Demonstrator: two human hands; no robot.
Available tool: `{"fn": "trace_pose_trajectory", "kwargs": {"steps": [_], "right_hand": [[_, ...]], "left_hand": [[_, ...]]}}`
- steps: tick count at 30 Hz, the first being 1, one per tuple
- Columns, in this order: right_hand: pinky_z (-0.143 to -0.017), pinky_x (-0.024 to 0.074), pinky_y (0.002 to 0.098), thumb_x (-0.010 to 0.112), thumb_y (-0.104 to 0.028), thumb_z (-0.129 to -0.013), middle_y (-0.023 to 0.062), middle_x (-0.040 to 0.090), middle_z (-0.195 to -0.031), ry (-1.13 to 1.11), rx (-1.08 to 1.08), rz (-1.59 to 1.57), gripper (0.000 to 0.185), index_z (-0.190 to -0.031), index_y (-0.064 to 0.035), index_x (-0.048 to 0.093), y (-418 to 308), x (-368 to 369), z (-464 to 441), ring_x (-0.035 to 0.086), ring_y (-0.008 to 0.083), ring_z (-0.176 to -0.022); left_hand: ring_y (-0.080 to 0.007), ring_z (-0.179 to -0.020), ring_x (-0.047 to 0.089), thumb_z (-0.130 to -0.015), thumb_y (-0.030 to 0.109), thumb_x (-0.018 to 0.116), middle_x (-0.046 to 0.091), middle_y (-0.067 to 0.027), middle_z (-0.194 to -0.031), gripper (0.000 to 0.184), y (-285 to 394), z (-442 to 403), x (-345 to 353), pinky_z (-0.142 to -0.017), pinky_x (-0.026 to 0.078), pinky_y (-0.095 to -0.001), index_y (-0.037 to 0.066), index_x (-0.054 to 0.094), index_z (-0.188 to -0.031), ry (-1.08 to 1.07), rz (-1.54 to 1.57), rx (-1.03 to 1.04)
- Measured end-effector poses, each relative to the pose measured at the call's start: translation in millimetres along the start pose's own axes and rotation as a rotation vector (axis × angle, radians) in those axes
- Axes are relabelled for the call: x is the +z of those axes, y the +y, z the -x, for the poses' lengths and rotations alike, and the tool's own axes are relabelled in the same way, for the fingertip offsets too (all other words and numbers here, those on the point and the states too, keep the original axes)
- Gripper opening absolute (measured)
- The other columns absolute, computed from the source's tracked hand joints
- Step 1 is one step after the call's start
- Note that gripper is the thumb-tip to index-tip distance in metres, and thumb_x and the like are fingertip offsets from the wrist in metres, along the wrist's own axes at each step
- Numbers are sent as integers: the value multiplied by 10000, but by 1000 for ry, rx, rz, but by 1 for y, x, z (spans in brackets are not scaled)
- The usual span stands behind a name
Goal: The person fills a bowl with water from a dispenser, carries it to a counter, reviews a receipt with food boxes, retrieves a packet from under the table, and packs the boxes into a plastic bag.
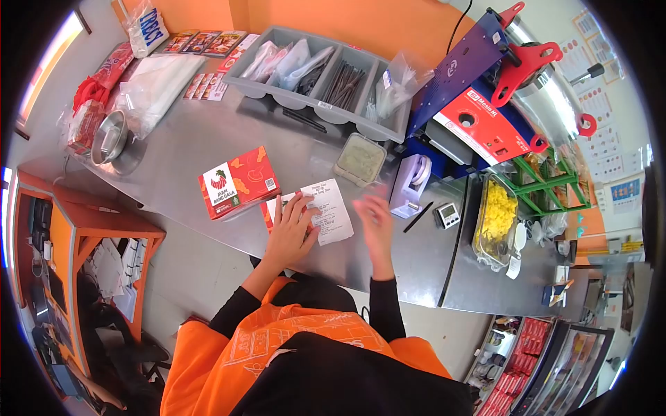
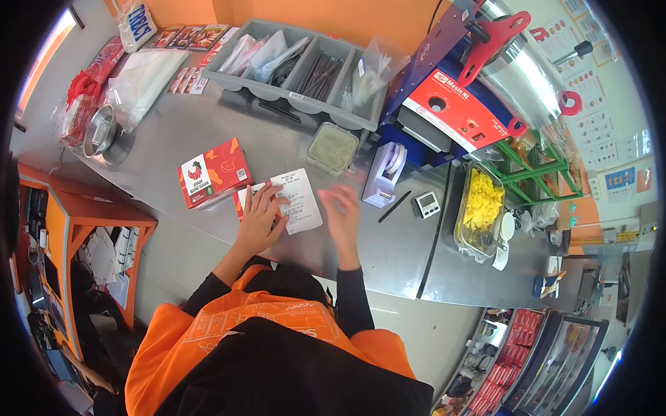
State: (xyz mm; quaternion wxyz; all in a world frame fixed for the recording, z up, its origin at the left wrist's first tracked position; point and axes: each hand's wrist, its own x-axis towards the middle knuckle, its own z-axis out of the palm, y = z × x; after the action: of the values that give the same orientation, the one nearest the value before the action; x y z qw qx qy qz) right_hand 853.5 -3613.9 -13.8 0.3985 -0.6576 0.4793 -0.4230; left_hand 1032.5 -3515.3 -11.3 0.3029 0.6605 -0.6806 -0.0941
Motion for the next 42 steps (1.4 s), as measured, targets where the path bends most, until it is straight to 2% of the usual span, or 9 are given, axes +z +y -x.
{"fn": "trace_pose_trajectory", "kwargs": {"steps": [3, 15, 18, 22, 25, 28, 31, 37, 42], "right_hand": [[-877, 405, 326, 699, -246, -751, 115, 604, -1025, -149, 71, -117, 205, -841, -63, 716, -5, 51, -40, 556, 225, -1016], [-863, 363, 431, 675, -238, -701, 76, 638, -859, -81, 237, 514, 191, -846, -115, 657, -9, 105, -50, 584, 261, -914], [-777, 428, 355, 625, -225, -781, 78, 635, -782, 181, -220, 280, 166, -832, -68, 645, -16, 64, -39, 602, 232, -821], [-871, 367, 440, 638, -319, -783, 109, 597, -911, 765, 106, 883, 257, -828, -66, 657, 15, -41, -40, 498, 257, -1000], [-901, 354, 436, 630, -366, -786, 110, 596, -934, 561, 364, 807, 321, -839, -53, 679, 60, -72, -45, 451, 256, -1079], [-899, 366, 419, 668, -365, -764, 119, 595, -972, 335, 325, 625, 320, -838, -55, 694, 84, -87, -49, 487, 266, -1036], [-824, 419, 365, 685, -333, -774, 82, 620, -898, 514, 176, 298, 288, -823, -49, 685, 97, -93, -44, 564, 233, -881], [-532, 386, 219, 644, -215, -833, -1, 614, -710, 385, 500, -219, 221, -914, -12, 673, 75, -74, 1, 507, 52, -590], [-410, 293, 181, 647, -154, -829, 3, 620, -717, -77, 364, -138, 130, -877, -33, 655, 66, -65, 10, 423, 32, -467]], "left_hand": [[-294, -1271, 326, -793, 237, 565, 425, -94, -1248, 375, 1, 0, 2, -1088, 114, -543, 88, 485, -1127, 20, -15, -1], [-280, -1221, 361, -659, 278, 645, 429, -107, -1223, 638, 5, -7, 3, -1068, 186, -471, 38, 439, -1213, 46, -73, -52], [-294, -1142, 381, -553, 292, 679, 428, -126, -1172, 761, 9, -22, 1, -1011, 242, -441, 12, 425, -1214, 28, -56, -115], [-304, -1059, 372, -473, 309, 701, 418, -134, -1092, 867, 3, -38, 9, -949, 267, -426, -14, 400, -1219, -25, -45, -144], [-301, -1056, 361, -458, 319, 699, 412, -131, -1076, 892, 2, -44, 3, -950, 254, -419, -17, 390, -1225, -156, -88, -176], [-306, -1071, 353, -451, 324, 700, 412, -128, -1086, 931, 0, -47, 0, -959, 244, -411, -17, 370, -1252, -222, -74, -184], [-302, -1078, 358, -455, 316, 697, 413, -126, -1101, 964, 1, -39, 1, -967, 238, -411, 0, 341, -1293, -129, -121, -141], [-293, -1117, 369, -516, 256, 688, 415, -129, -1171, 921, 12, -30, -7, -979, 239, -427, 59, 317, -1335, -82, -53, -136], [-298, -1107, 399, -606, 125, 634, 444, -122, -1178, 765, 12, -23, -3, -975, 261, -439, 64, 347, -1313, -70, 76, -5]]}}
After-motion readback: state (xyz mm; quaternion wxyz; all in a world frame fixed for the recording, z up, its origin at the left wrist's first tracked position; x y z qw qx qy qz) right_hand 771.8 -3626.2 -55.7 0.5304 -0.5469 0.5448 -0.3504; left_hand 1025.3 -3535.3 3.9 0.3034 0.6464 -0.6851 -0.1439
